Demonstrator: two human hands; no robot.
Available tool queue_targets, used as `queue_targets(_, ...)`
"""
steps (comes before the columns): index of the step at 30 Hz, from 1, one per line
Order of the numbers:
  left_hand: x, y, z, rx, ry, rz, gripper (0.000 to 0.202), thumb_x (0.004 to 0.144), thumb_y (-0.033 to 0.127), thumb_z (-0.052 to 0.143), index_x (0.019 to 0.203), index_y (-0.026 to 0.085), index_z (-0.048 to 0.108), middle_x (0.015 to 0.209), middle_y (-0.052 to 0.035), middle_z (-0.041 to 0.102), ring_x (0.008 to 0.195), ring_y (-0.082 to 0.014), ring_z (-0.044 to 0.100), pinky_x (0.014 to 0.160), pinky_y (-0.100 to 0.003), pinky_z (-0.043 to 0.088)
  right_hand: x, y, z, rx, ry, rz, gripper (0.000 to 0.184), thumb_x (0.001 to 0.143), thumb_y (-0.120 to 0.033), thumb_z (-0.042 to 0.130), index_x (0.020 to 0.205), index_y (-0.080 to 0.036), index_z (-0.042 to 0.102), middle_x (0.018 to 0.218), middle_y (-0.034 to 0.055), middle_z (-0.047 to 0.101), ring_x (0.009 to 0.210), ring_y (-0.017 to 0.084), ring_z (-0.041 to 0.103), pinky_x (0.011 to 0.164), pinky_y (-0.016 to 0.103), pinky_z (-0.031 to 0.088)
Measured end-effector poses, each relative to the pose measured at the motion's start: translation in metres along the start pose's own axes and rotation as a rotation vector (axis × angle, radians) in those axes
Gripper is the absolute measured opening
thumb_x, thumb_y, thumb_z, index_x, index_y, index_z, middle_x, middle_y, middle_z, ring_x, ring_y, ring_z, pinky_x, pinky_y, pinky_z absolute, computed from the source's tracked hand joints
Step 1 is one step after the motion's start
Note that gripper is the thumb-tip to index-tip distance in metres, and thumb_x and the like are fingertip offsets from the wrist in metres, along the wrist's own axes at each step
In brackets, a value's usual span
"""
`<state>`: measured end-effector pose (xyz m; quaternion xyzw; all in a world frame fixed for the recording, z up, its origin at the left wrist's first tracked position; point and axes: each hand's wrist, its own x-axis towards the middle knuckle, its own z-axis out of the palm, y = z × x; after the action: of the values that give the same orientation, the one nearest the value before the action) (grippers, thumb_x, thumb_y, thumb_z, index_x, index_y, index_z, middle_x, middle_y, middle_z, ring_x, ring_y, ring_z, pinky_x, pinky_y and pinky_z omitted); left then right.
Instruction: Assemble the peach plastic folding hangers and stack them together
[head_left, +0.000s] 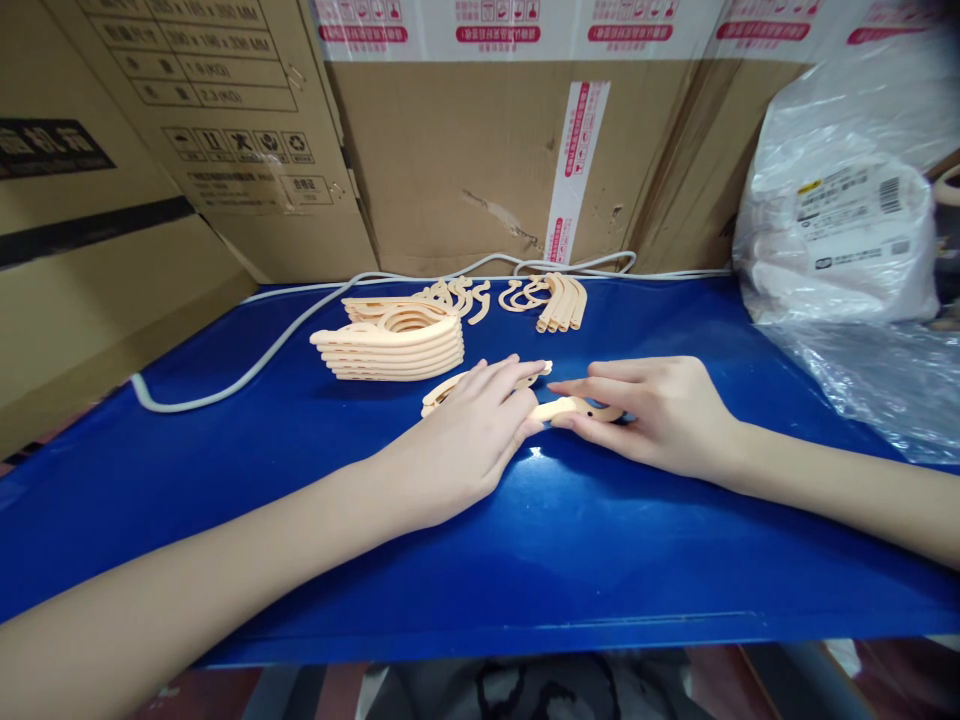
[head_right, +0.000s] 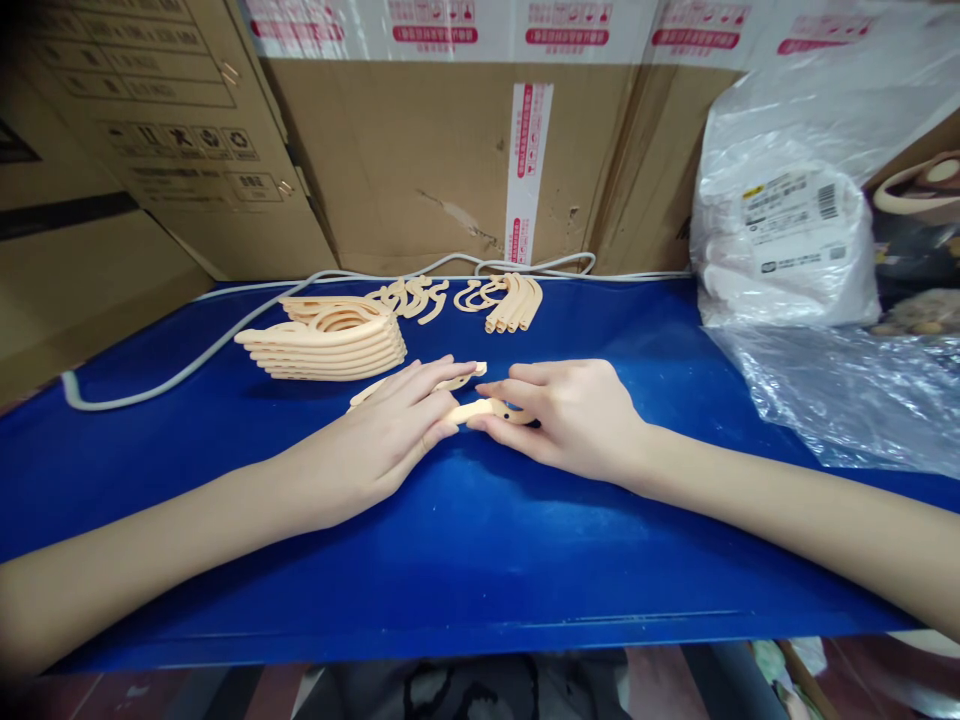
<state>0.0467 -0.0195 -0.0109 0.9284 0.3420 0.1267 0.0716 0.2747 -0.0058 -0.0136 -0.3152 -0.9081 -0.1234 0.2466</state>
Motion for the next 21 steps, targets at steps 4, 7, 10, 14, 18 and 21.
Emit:
queue_targets(4,0.0,0.001,-0.004,-0.038,-0.037,-0.022,0.028,0.103,0.027,0.031,0.106,0.014,0.056,0.151,-0.0134,0.039,0.144,-0.0267,0.029,0.118,-0.051,0.026,0.0,-0.001,0.001,0.067,-0.048,0.063,0.034,0.094,-0.045,0.054,0.1,-0.017,0.073,0.072,0.0003,0.07,0.057,0.01,0.062,0.051,0.024,0.035)
queue_targets(7,-0.002,-0.001,-0.008,-0.086,-0.012,-0.014,0.028,0.102,0.037,0.037,0.106,0.017,0.057,0.148,-0.0133,0.042,0.14,-0.0261,0.033,0.116,-0.05,0.029,0.0,0.0,-0.001,0.091,-0.073,0.048,0.032,0.092,-0.045,0.055,0.097,-0.018,0.071,0.073,0.001,0.072,0.059,0.012,0.064,0.053,0.024,0.035)
queue_targets(10,-0.003,-0.006,-0.011,-0.163,0.009,-0.024,0.031,0.1,0.045,0.042,0.106,0.019,0.057,0.146,-0.0122,0.043,0.137,-0.0263,0.037,0.113,-0.046,0.033,0.0,0.004,-0.003,0.105,-0.073,-0.039,0.033,0.09,-0.049,0.057,0.092,-0.018,0.069,0.063,-0.0005,0.067,0.055,0.012,0.059,0.055,0.025,0.035)
queue_targets(14,-0.002,-0.012,-0.011,-0.292,0.009,-0.066,0.027,0.1,0.037,0.039,0.113,0.022,0.057,0.145,-0.0081,0.042,0.135,-0.0232,0.041,0.113,-0.041,0.034,0.002,0.01,-0.004,0.203,-0.06,-0.194,0.046,0.087,-0.062,0.055,0.086,-0.017,0.066,0.058,-0.0023,0.06,0.052,0.011,0.054,0.056,0.027,0.032)
queue_targets(18,0.0,-0.017,-0.009,-0.349,0.043,-0.085,0.024,0.095,0.027,0.046,0.115,0.021,0.057,0.143,-0.0085,0.044,0.132,-0.0247,0.044,0.107,-0.039,0.042,0.003,0.011,-0.004,0.228,-0.047,-0.311,0.05,0.086,-0.065,0.054,0.09,-0.017,0.064,0.061,-0.0018,0.059,0.054,0.012,0.05,0.057,0.029,0.03)
queue_targets(21,0.001,-0.019,-0.008,-0.367,0.103,-0.082,0.023,0.093,0.025,0.05,0.114,0.02,0.058,0.138,-0.0093,0.049,0.129,-0.0236,0.048,0.108,-0.039,0.042,0.004,0.01,-0.004,0.192,-0.029,-0.324,0.048,0.085,-0.062,0.056,0.096,-0.016,0.064,0.065,0.0,0.06,0.058,0.014,0.049,0.059,0.03,0.031)
